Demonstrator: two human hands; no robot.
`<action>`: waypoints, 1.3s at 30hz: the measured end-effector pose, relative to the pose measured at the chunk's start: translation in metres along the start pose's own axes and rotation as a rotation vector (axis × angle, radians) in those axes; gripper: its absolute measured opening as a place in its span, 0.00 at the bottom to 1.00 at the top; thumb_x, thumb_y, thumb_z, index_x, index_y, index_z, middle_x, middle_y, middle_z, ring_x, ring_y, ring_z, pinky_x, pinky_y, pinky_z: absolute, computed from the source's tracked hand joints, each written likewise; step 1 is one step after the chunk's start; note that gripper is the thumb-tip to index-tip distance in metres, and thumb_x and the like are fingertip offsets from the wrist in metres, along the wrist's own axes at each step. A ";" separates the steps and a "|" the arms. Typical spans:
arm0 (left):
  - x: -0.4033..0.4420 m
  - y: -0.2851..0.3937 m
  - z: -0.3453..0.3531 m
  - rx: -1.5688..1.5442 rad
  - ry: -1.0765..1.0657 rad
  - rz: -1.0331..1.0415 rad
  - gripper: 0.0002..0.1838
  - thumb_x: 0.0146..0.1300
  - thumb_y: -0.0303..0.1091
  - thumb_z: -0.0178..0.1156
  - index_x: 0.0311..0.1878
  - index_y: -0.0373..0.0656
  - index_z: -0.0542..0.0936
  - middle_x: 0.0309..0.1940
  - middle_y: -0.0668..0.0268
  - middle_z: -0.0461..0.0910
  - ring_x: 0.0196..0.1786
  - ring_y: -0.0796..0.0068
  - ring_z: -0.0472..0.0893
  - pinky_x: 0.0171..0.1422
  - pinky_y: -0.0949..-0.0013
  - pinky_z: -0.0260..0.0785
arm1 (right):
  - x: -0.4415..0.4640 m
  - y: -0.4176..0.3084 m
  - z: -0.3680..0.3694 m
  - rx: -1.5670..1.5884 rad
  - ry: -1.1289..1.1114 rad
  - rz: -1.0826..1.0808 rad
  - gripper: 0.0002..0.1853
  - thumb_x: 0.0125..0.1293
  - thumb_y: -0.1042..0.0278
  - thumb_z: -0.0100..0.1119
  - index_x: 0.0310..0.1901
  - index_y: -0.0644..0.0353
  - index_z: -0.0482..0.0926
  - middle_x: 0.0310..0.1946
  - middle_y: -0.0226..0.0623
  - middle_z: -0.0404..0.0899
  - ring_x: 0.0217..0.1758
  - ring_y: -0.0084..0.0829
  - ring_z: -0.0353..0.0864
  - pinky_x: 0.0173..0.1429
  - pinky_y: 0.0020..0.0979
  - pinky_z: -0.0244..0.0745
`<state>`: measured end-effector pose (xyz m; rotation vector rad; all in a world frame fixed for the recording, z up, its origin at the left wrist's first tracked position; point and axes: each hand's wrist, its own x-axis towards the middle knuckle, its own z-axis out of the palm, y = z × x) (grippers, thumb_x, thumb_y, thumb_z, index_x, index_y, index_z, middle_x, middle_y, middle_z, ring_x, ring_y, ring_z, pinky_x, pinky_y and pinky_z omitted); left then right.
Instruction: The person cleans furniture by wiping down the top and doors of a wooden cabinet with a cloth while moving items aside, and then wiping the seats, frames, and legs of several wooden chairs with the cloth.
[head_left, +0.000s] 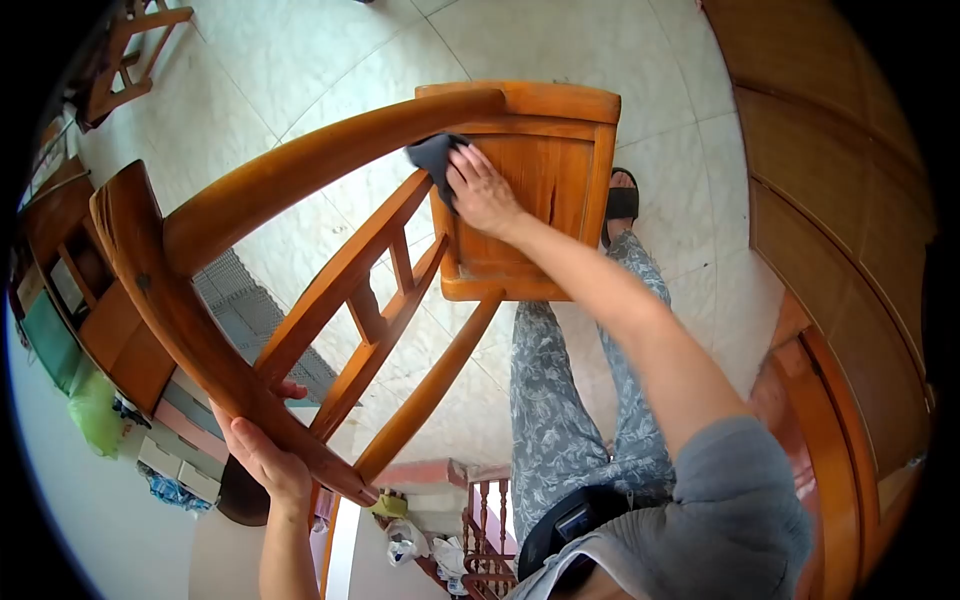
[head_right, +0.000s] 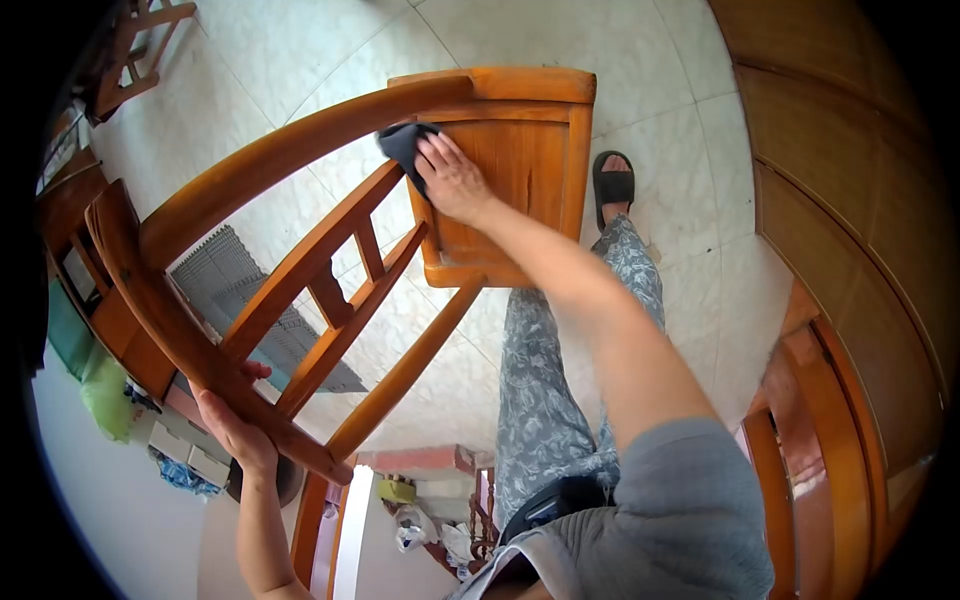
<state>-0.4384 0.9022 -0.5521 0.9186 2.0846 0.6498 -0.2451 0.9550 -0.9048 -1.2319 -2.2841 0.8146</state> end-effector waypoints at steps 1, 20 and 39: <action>0.000 0.003 0.002 -0.009 0.010 0.000 0.30 0.68 0.59 0.35 0.57 0.39 0.61 0.36 0.58 0.74 0.36 0.69 0.76 0.45 0.67 0.69 | 0.018 -0.005 0.009 -0.063 0.063 0.116 0.16 0.58 0.73 0.46 0.49 0.62 0.72 0.56 0.43 0.63 0.67 0.39 0.55 0.74 0.38 0.48; 0.001 0.001 -0.001 -0.025 0.009 0.015 0.30 0.68 0.58 0.35 0.58 0.39 0.61 0.33 0.58 0.75 0.34 0.70 0.77 0.40 0.71 0.69 | 0.013 0.094 -0.108 -0.057 -0.110 0.090 0.42 0.48 0.56 0.67 0.59 0.74 0.58 0.61 0.58 0.58 0.69 0.55 0.47 0.73 0.46 0.44; -0.003 -0.005 -0.001 0.007 0.015 -0.002 0.29 0.68 0.57 0.36 0.57 0.41 0.62 0.33 0.58 0.75 0.34 0.71 0.77 0.39 0.72 0.69 | -0.166 0.004 -0.053 -0.205 -0.319 0.699 0.36 0.56 0.58 0.56 0.61 0.74 0.57 0.62 0.71 0.48 0.68 0.70 0.37 0.71 0.54 0.38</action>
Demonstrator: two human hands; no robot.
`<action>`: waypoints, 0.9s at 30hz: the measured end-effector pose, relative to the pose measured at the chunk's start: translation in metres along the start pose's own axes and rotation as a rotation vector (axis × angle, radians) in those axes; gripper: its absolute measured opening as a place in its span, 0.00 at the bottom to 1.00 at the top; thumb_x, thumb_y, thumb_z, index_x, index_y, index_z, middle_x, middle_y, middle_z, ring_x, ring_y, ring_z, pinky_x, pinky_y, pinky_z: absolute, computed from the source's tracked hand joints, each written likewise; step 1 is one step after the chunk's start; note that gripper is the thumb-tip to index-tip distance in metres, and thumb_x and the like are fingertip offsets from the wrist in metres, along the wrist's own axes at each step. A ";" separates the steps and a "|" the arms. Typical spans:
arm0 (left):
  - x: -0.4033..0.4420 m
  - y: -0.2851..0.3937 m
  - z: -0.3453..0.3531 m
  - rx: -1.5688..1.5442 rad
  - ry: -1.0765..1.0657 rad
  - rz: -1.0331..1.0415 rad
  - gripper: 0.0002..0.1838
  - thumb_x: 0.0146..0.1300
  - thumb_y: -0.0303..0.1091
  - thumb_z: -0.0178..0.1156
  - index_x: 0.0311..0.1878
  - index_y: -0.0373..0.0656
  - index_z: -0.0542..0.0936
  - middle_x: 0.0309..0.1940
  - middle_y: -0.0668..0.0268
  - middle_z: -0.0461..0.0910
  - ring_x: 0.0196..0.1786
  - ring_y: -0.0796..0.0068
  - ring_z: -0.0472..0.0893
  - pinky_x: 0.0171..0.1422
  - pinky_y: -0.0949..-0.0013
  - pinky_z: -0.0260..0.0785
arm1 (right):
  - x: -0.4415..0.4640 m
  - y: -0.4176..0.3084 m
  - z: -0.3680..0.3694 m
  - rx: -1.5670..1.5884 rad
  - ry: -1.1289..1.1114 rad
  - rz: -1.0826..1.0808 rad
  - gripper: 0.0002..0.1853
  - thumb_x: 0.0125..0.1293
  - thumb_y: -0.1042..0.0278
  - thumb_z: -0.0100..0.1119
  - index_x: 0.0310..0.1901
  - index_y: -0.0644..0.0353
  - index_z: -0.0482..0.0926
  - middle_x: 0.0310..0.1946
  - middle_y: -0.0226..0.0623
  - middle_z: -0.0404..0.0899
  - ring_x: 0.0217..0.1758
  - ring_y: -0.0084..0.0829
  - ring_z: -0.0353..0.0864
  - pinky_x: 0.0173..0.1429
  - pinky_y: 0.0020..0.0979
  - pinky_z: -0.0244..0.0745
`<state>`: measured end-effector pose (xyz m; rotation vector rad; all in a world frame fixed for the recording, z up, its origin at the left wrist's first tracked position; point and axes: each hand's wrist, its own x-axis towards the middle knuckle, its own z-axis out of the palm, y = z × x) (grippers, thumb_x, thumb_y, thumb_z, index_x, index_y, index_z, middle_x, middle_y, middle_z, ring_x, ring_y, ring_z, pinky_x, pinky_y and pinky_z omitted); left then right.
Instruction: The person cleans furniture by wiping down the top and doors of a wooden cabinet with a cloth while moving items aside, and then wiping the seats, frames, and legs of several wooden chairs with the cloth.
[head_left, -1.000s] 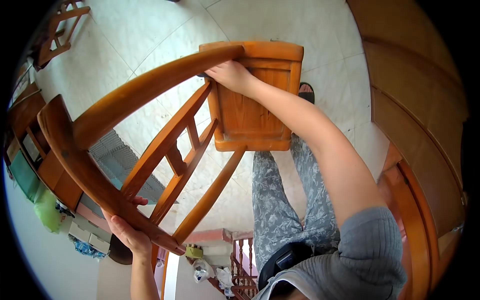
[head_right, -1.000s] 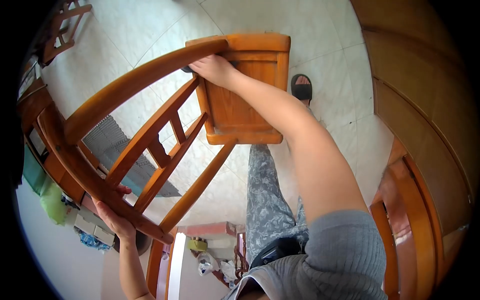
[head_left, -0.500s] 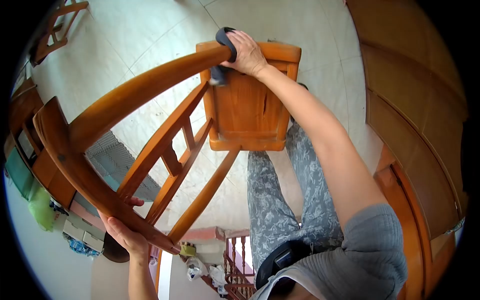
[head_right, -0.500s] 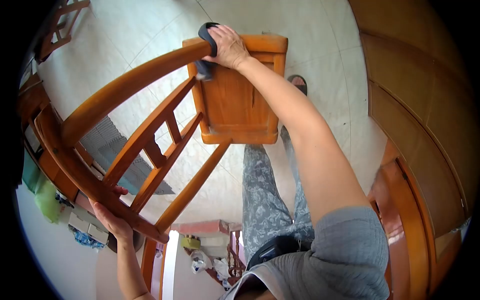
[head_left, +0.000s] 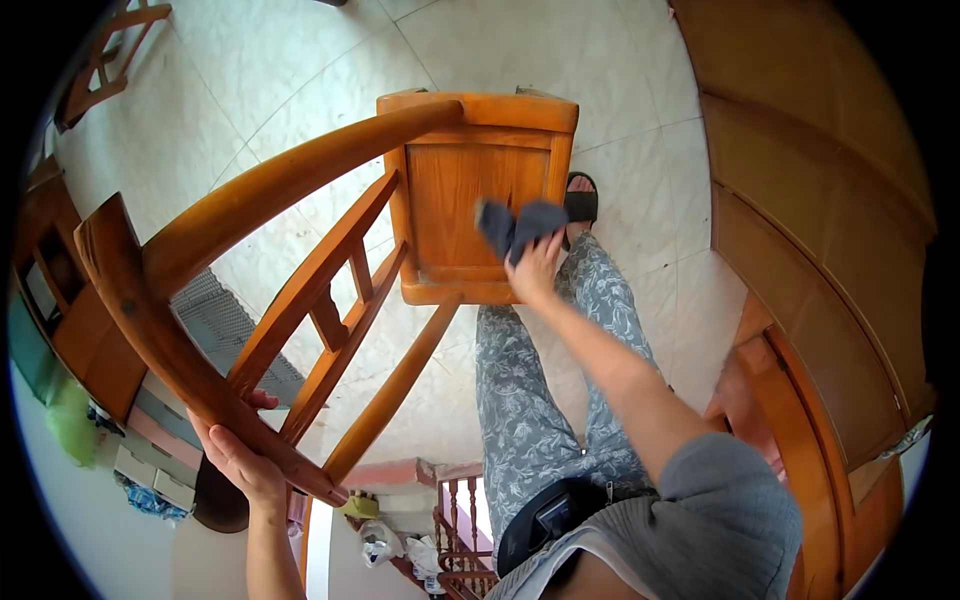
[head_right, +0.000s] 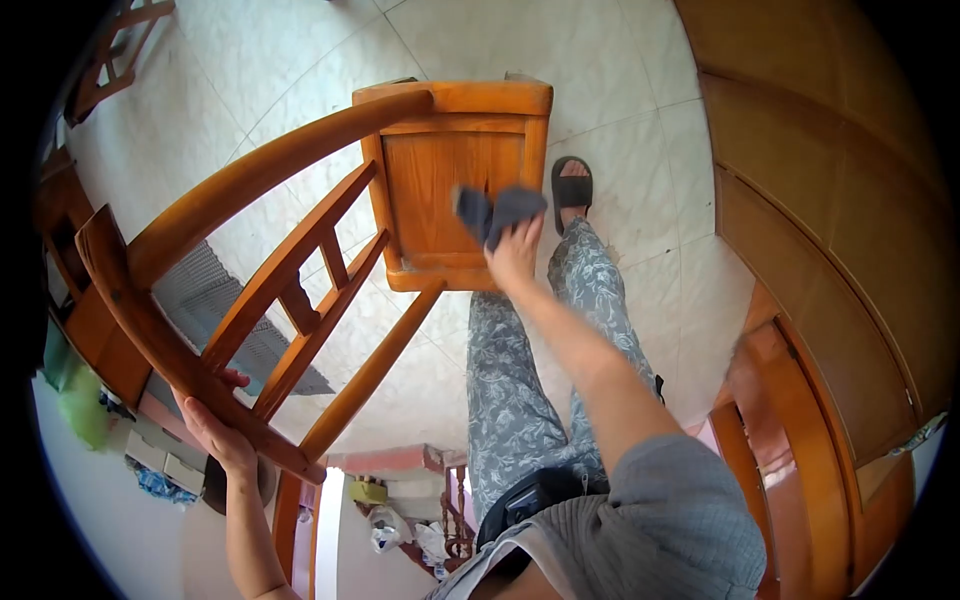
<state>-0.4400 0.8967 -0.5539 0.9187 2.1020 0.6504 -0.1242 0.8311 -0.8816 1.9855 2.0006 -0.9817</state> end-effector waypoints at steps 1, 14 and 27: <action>0.001 0.001 0.002 0.005 0.006 0.004 0.30 0.68 0.58 0.36 0.58 0.39 0.61 0.32 0.59 0.74 0.33 0.71 0.76 0.38 0.72 0.69 | -0.032 0.001 0.012 0.012 0.011 0.001 0.35 0.57 0.58 0.56 0.60 0.74 0.59 0.61 0.73 0.47 0.68 0.70 0.35 0.70 0.55 0.39; 0.005 0.008 0.006 -0.001 -0.023 0.007 0.34 0.66 0.61 0.36 0.59 0.38 0.59 0.32 0.60 0.72 0.32 0.73 0.75 0.36 0.73 0.68 | 0.097 0.061 -0.038 0.597 0.352 0.010 0.24 0.56 0.65 0.53 0.52 0.71 0.65 0.54 0.60 0.63 0.57 0.56 0.61 0.61 0.48 0.55; 0.000 0.011 0.002 -0.039 -0.028 -0.022 0.34 0.66 0.60 0.37 0.58 0.36 0.58 0.32 0.61 0.69 0.31 0.72 0.74 0.36 0.71 0.70 | 0.239 -0.106 -0.162 0.725 -0.441 -0.244 0.27 0.59 0.44 0.53 0.41 0.67 0.77 0.34 0.39 0.78 0.37 0.31 0.74 0.42 0.30 0.69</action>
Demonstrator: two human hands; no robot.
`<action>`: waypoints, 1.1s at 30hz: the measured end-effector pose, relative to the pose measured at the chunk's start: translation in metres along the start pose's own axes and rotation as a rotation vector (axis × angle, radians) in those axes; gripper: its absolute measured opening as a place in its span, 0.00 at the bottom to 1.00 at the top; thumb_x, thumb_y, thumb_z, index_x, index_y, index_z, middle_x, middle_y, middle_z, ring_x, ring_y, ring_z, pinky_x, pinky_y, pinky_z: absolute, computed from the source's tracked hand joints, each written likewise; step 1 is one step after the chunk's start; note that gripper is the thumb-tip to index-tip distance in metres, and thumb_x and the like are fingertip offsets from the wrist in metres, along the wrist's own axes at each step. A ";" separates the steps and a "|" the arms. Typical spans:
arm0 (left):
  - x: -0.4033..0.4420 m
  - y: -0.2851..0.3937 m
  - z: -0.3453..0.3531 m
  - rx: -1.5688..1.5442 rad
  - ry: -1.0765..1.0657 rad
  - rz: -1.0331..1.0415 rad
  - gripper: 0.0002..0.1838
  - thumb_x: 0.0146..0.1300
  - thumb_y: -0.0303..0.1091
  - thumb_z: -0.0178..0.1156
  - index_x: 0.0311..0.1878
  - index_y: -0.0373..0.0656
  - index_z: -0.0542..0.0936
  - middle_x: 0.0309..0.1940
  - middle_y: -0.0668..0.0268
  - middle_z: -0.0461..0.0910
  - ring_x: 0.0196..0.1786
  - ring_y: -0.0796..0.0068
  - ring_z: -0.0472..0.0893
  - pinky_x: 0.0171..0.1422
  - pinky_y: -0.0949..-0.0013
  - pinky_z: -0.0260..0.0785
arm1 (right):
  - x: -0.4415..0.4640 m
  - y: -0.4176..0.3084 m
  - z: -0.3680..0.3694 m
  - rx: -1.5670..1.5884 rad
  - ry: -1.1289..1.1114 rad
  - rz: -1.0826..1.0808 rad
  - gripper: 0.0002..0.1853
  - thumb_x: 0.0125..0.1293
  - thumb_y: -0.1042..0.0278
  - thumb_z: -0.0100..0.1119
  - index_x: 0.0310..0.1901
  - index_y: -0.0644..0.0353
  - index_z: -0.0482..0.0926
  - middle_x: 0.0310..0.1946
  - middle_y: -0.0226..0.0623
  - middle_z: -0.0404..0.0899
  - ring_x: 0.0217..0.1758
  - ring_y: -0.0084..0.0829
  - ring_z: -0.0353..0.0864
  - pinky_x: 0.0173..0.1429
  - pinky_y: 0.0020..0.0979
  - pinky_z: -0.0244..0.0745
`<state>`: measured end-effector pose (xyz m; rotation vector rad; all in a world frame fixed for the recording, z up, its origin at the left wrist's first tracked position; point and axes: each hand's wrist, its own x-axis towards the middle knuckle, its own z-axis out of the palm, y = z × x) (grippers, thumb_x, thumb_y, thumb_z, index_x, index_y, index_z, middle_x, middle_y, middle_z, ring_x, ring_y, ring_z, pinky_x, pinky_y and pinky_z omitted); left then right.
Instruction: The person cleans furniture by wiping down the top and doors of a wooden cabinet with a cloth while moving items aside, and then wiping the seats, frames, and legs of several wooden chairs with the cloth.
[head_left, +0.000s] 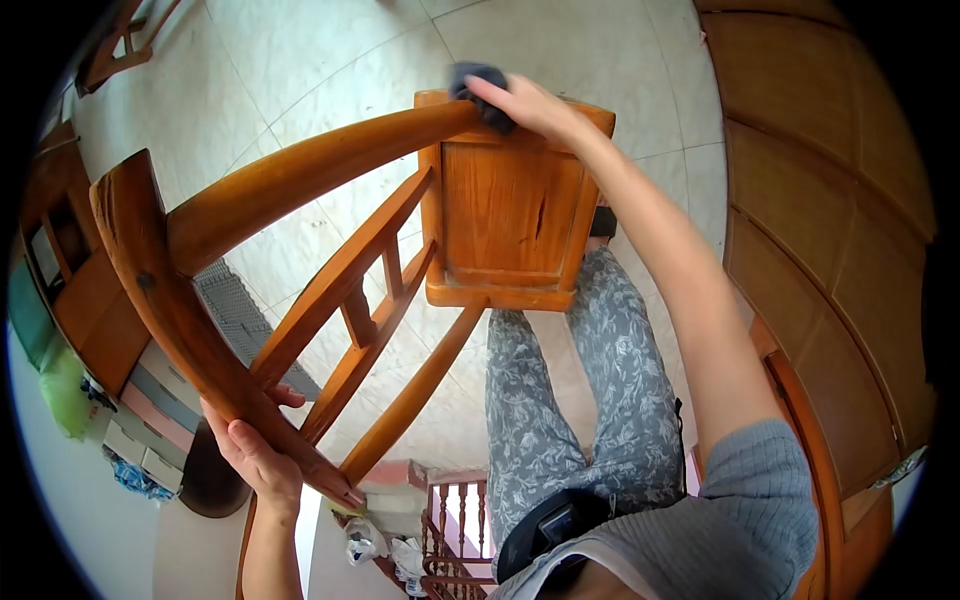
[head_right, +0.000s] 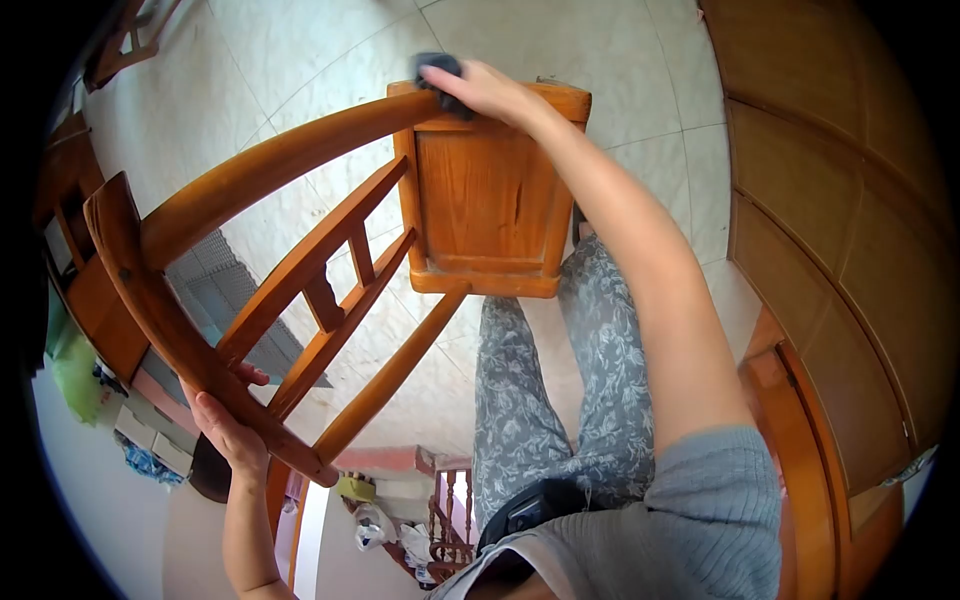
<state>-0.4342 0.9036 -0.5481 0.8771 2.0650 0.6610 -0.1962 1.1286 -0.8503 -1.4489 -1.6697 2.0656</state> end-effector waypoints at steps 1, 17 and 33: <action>0.001 0.000 -0.001 0.004 0.008 -0.002 0.34 0.66 0.60 0.37 0.58 0.35 0.58 0.32 0.61 0.69 0.31 0.72 0.75 0.36 0.72 0.70 | 0.020 -0.022 0.007 0.030 -0.165 0.112 0.29 0.60 0.41 0.52 0.40 0.66 0.78 0.31 0.35 0.77 0.33 0.26 0.73 0.38 0.26 0.70; -0.001 -0.010 -0.003 0.019 0.051 -0.013 0.32 0.66 0.61 0.37 0.58 0.40 0.60 0.32 0.59 0.74 0.31 0.71 0.77 0.36 0.73 0.70 | 0.050 0.024 0.031 -0.236 0.050 -0.179 0.19 0.63 0.57 0.50 0.41 0.70 0.73 0.40 0.53 0.77 0.45 0.48 0.74 0.51 0.38 0.67; -0.002 0.010 0.028 -0.064 0.045 -0.002 0.29 0.68 0.57 0.36 0.57 0.39 0.61 0.32 0.58 0.73 0.31 0.70 0.76 0.38 0.70 0.70 | -0.184 0.126 0.191 -0.414 0.119 -0.075 0.16 0.49 0.61 0.61 0.40 0.56 0.79 0.43 0.36 0.71 0.49 0.40 0.65 0.53 0.39 0.63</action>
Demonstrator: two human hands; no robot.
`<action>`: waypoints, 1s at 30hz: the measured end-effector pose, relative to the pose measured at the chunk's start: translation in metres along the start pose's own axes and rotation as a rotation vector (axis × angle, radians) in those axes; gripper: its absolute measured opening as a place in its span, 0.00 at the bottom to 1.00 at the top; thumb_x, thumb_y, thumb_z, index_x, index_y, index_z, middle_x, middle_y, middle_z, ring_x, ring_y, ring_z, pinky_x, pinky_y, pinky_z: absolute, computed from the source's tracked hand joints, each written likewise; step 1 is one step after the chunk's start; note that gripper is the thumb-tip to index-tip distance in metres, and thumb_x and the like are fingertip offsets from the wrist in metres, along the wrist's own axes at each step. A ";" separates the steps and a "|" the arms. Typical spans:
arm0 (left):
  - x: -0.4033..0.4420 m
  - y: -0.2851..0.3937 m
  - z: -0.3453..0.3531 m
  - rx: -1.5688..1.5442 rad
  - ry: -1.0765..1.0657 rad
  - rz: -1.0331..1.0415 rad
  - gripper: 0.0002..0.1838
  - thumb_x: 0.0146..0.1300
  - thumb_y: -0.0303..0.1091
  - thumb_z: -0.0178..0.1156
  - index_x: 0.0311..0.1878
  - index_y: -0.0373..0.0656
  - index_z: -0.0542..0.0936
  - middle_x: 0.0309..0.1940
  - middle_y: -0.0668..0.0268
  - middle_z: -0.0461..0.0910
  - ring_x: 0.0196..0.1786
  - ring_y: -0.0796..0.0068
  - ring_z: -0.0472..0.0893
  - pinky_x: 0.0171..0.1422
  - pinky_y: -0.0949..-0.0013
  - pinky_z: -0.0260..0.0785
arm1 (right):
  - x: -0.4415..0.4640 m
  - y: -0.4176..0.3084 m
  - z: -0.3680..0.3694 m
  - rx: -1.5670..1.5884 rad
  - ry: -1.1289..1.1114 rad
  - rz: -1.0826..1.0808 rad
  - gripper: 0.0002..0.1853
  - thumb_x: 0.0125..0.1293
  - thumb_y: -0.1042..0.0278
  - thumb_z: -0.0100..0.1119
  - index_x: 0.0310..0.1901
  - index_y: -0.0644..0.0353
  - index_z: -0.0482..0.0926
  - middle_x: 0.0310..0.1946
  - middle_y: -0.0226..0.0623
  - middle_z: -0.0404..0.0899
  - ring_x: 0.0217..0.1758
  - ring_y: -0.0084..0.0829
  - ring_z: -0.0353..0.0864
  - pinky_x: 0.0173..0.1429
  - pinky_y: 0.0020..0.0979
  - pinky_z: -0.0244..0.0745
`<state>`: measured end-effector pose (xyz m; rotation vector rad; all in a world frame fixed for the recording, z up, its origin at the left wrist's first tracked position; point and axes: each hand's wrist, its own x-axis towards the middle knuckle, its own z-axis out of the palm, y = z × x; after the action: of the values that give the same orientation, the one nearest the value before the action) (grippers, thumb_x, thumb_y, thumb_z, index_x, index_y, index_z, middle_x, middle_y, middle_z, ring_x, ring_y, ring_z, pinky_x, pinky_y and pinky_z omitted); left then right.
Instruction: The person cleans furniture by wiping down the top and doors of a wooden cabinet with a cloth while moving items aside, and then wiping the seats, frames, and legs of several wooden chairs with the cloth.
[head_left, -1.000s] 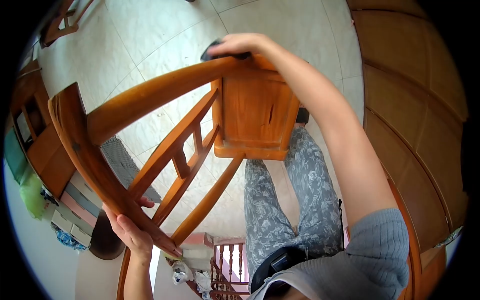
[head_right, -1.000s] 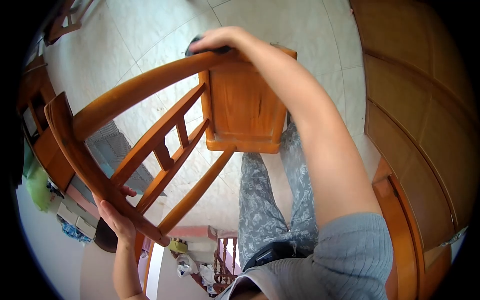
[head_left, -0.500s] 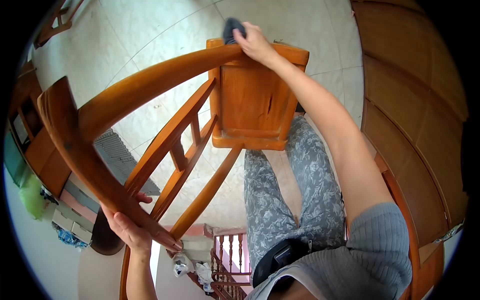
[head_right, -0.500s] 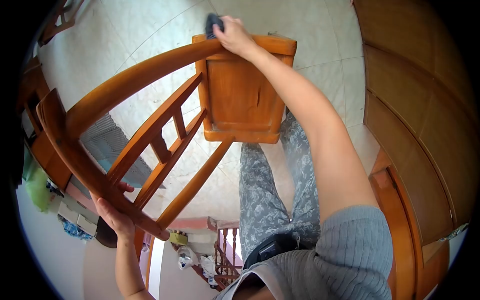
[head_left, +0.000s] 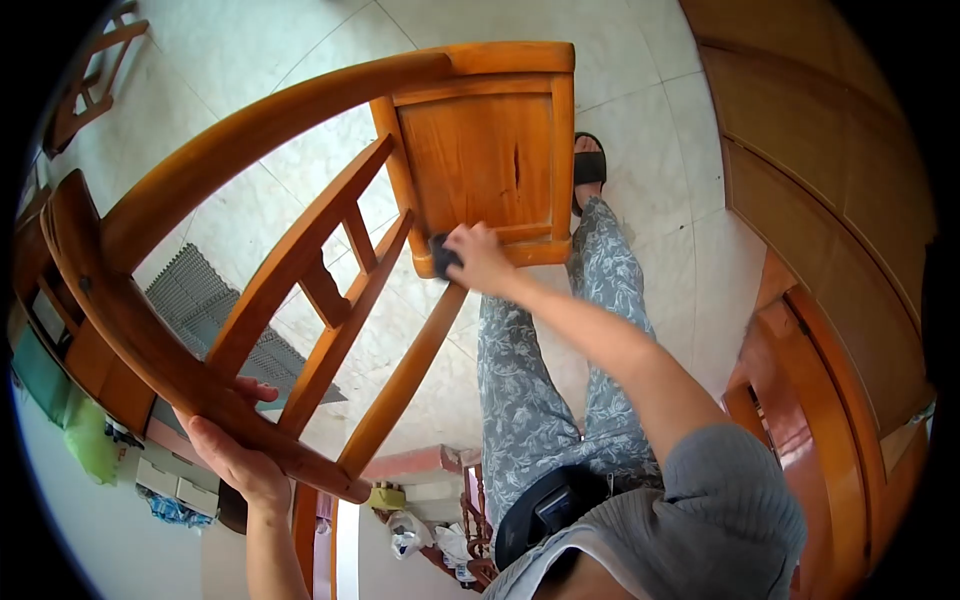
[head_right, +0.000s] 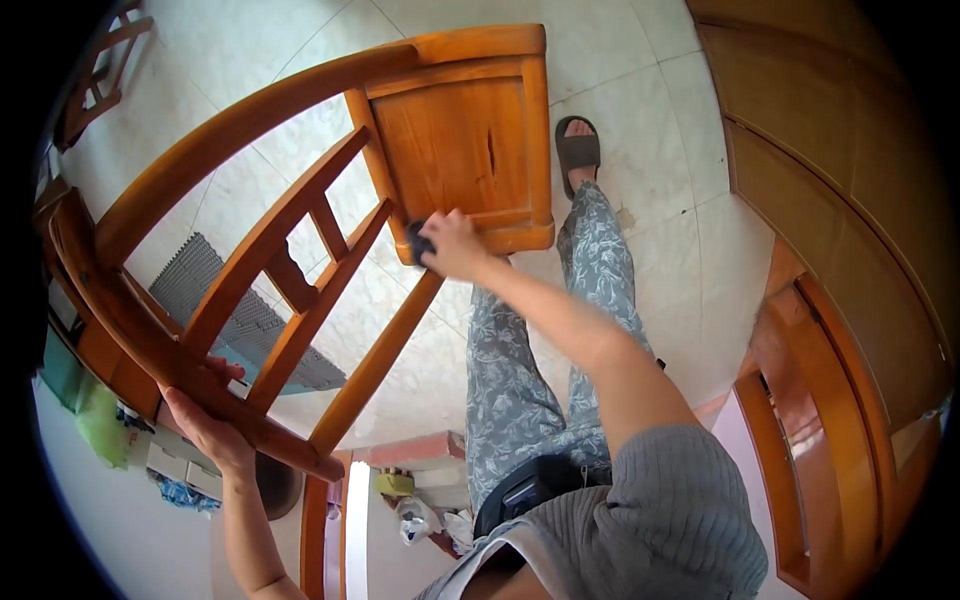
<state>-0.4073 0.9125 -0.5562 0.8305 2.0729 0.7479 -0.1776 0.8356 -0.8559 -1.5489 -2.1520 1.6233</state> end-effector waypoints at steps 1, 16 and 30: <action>0.002 -0.003 -0.017 -0.023 -0.034 -0.004 0.27 0.69 0.55 0.36 0.56 0.40 0.63 0.34 0.59 0.74 0.34 0.70 0.76 0.41 0.69 0.70 | 0.003 -0.002 -0.036 -0.217 -0.159 0.064 0.18 0.48 0.60 0.63 0.42 0.55 0.78 0.44 0.33 0.72 0.47 0.38 0.67 0.50 0.36 0.64; 0.003 -0.011 -0.022 -0.064 -0.025 0.002 0.24 0.70 0.52 0.38 0.51 0.39 0.68 0.35 0.61 0.75 0.35 0.73 0.76 0.45 0.71 0.69 | 0.042 0.087 -0.098 -0.388 0.603 -0.004 0.24 0.42 0.79 0.64 0.45 0.53 0.73 0.61 0.41 0.59 0.65 0.55 0.51 0.64 0.52 0.55; -0.021 -0.043 -0.033 0.113 0.118 -0.009 0.13 0.61 0.34 0.59 0.44 0.41 0.70 0.28 0.69 0.72 0.29 0.81 0.72 0.35 0.77 0.64 | 0.002 -0.029 0.029 0.108 -0.305 -0.281 0.21 0.47 0.77 0.52 0.45 0.50 0.78 0.56 0.26 0.71 0.65 0.34 0.59 0.63 0.44 0.50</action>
<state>-0.4368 0.8625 -0.5609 0.8562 2.2397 0.6940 -0.2141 0.8179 -0.8483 -0.9680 -2.2473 1.9362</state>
